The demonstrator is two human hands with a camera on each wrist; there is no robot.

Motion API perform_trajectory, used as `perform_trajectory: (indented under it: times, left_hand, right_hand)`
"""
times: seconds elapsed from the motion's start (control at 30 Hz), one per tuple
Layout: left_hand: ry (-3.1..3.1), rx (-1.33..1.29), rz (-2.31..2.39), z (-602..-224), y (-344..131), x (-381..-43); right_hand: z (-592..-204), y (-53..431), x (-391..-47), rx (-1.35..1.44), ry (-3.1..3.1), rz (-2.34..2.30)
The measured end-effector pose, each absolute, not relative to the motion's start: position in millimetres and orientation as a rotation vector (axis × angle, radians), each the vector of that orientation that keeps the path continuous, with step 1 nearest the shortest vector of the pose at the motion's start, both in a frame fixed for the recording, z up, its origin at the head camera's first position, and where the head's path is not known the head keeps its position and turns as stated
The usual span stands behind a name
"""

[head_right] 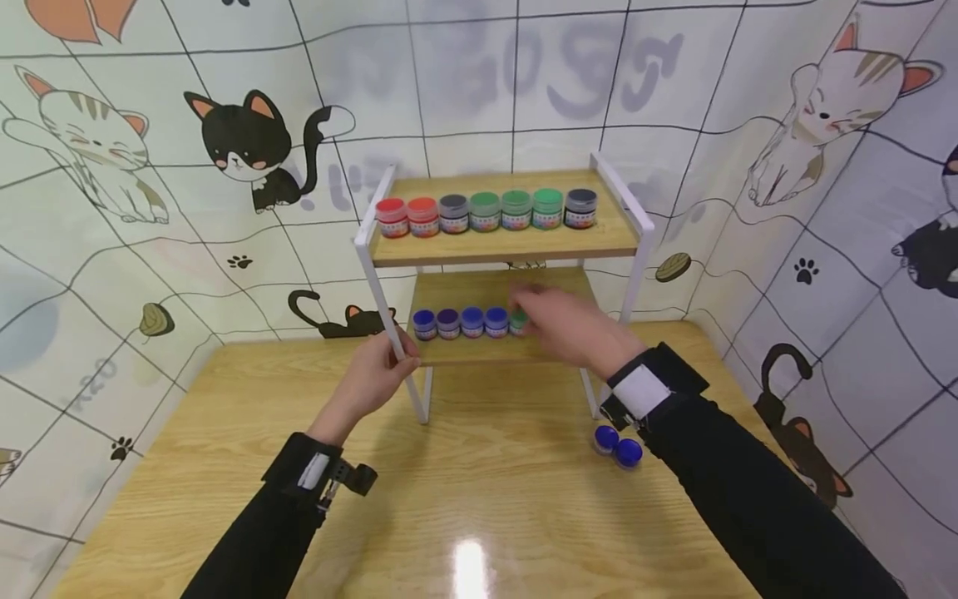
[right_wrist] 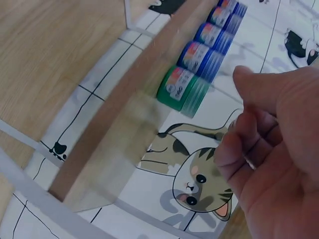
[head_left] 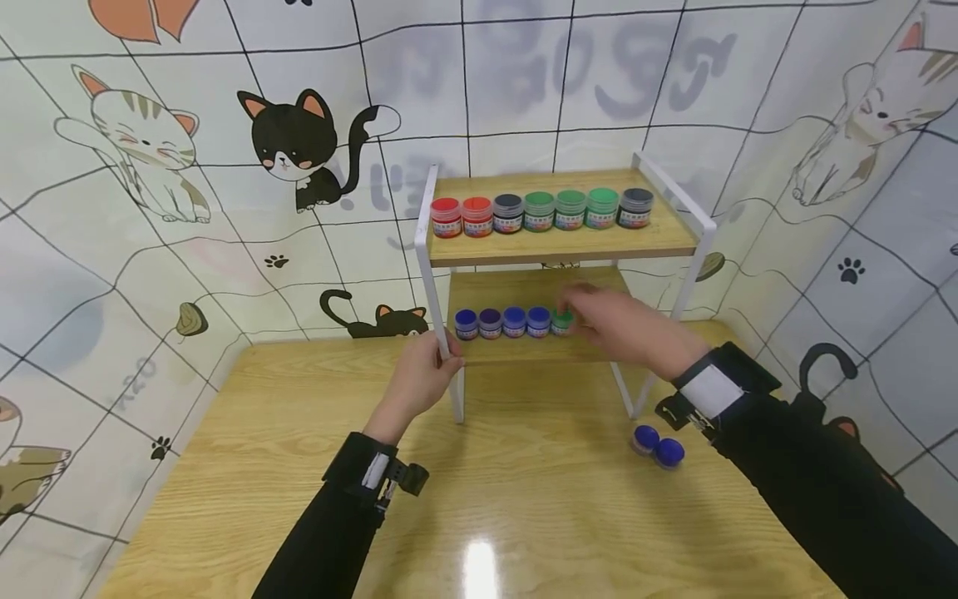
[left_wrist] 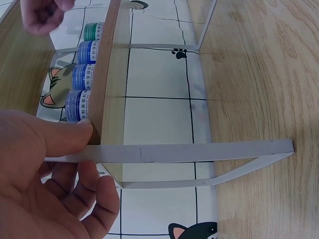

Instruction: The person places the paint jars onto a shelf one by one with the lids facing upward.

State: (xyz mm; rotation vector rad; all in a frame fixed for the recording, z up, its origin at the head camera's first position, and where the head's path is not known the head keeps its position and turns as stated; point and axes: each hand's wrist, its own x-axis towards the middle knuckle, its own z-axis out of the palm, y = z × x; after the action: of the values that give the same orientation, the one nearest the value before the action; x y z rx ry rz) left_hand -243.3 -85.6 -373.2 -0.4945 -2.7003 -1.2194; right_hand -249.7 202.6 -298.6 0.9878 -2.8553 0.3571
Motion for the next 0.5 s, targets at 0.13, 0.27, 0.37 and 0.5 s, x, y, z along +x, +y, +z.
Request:
perform_trajectory:
  times: [0.13,0.27,0.37,0.5]
  left_hand:
    - [-2.711,-0.498,-1.206,-373.8,-86.1,-243.2]
    - [-2.711,-0.500,-1.197,-374.5,-86.8,-242.9]
    - [-2.710,-0.497,-1.195,-374.0,-86.8,-242.4]
    - [-2.715,-0.502,-1.191,-371.5,-85.1,-241.3]
  right_hand:
    - [-304.1,203.6,-237.4,1.082,-2.840,0.375]
    - [-313.7,206.0,-225.1,1.114,-2.845,0.342]
    - [-325.7,210.6,-218.0,1.138,-2.862,0.318]
    - [-343.6,220.1,-207.7,1.135,-2.980,0.345]
